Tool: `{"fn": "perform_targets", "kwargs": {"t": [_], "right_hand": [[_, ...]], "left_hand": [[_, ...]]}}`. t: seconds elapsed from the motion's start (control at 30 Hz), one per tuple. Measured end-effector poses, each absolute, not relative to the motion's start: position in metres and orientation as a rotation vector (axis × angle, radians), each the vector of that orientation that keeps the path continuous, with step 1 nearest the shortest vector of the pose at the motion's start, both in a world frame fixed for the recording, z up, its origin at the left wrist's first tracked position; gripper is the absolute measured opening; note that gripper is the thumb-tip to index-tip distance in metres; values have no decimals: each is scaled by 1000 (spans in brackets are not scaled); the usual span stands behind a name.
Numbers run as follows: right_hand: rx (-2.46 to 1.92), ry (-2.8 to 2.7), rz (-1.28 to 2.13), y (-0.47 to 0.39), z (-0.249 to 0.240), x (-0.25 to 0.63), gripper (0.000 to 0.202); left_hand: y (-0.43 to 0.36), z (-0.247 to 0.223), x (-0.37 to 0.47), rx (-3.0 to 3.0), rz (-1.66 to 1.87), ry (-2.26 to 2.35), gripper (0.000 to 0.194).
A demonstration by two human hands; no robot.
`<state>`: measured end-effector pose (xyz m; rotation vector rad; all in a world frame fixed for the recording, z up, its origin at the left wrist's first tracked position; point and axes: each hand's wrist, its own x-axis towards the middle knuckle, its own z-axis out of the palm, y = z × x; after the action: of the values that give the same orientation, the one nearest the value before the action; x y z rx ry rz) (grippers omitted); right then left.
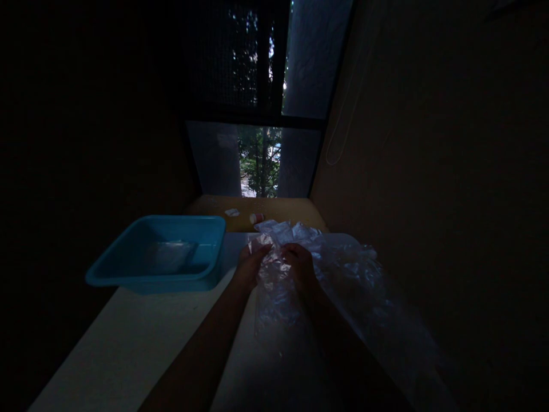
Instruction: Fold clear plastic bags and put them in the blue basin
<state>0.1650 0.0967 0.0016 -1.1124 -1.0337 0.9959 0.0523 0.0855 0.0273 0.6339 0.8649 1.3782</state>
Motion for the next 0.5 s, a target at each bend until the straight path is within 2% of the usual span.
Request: {"fn": "perform_targets", "kwargs": {"t": [0.5], "right_hand": [[-1141, -1203, 900, 98, 0, 164, 10]], "left_hand": [[87, 25, 52, 634, 1378, 863, 36]]}}
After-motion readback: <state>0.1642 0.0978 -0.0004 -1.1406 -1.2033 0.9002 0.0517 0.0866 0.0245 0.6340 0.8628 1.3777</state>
